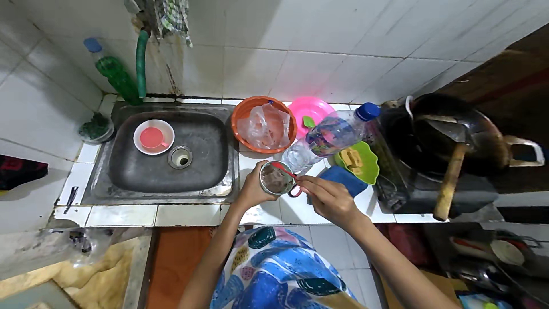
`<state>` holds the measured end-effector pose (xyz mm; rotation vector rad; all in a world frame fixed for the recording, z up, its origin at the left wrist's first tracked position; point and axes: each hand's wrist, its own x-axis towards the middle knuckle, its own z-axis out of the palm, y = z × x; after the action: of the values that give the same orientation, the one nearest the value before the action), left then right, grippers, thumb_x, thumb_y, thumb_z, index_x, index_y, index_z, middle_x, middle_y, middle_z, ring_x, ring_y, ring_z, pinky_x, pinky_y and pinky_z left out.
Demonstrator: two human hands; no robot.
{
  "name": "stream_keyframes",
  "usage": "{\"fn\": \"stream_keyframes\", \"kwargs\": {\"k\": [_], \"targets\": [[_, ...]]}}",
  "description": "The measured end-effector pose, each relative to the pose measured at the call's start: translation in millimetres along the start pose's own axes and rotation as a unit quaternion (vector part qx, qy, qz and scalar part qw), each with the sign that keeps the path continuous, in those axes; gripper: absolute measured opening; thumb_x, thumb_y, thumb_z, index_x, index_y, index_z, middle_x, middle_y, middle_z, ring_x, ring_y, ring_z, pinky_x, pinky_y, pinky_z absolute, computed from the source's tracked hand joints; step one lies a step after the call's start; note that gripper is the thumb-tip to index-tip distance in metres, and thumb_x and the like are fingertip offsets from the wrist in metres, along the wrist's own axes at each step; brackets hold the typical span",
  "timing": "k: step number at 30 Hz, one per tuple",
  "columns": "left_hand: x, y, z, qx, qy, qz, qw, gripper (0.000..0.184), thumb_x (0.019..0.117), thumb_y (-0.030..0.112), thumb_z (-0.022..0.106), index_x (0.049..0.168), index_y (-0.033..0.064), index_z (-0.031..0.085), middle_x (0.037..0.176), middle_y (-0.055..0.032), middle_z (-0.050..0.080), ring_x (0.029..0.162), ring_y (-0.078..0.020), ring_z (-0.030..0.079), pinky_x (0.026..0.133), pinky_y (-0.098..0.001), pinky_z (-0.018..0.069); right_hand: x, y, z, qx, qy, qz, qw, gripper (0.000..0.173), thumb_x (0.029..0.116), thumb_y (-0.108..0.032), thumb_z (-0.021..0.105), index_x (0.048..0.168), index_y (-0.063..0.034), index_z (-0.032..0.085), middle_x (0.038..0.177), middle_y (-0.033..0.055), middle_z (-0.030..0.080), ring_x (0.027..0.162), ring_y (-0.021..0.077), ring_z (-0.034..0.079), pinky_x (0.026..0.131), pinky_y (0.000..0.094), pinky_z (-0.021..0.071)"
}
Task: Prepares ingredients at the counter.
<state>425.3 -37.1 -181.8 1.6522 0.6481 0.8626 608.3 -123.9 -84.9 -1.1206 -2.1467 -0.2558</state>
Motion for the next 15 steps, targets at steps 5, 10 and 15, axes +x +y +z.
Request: {"fn": "stream_keyframes", "kwargs": {"k": [5, 10, 15], "targets": [[0.4, -0.7, 0.2, 0.005, 0.004, 0.004, 1.000, 0.105, 0.0517, 0.003, 0.094, 0.140, -0.0170, 0.042, 0.128, -0.0276, 0.063, 0.122, -0.0265, 0.064, 0.108, -0.0355, 0.0483, -2.0, 3.5, 1.3, 0.029, 0.001, 0.002, 1.000, 0.016, 0.1050, -0.007, 0.051, 0.100, -0.0002, 0.065, 0.097, 0.0192, 0.074, 0.089, 0.0192, 0.073, 0.081, 0.0210, 0.0561], [0.1, 1.4, -0.9, 0.009, -0.004, -0.013, 1.000, 0.107, 0.0514, 0.002, 0.094, 0.142, -0.0168, 0.040, 0.130, -0.0281, 0.062, 0.123, -0.0272, 0.063, 0.109, -0.0361, 0.0476, -2.8, 2.0, 2.1, 0.057, -0.019, 0.015, 0.998, 0.017, 0.1049, -0.009, 0.052, 0.100, -0.0001, 0.066, 0.098, 0.0190, 0.074, 0.088, 0.0193, 0.073, 0.078, 0.0218, 0.0569], [1.3, -1.7, 0.0, 0.021, 0.002, -0.018, 1.000, 0.107, 0.0517, 0.006, 0.095, 0.141, -0.0165, 0.041, 0.128, -0.0266, 0.064, 0.121, -0.0247, 0.064, 0.107, -0.0357, 0.0491, -0.2, 17.1, 26.6, 0.107, -0.137, 0.063, 0.983, 0.016, 0.0978, -0.003, 0.059, 0.099, 0.0036, 0.073, 0.097, 0.0209, 0.072, 0.073, 0.0296, 0.073, 0.063, 0.0384, 0.0608]]}}
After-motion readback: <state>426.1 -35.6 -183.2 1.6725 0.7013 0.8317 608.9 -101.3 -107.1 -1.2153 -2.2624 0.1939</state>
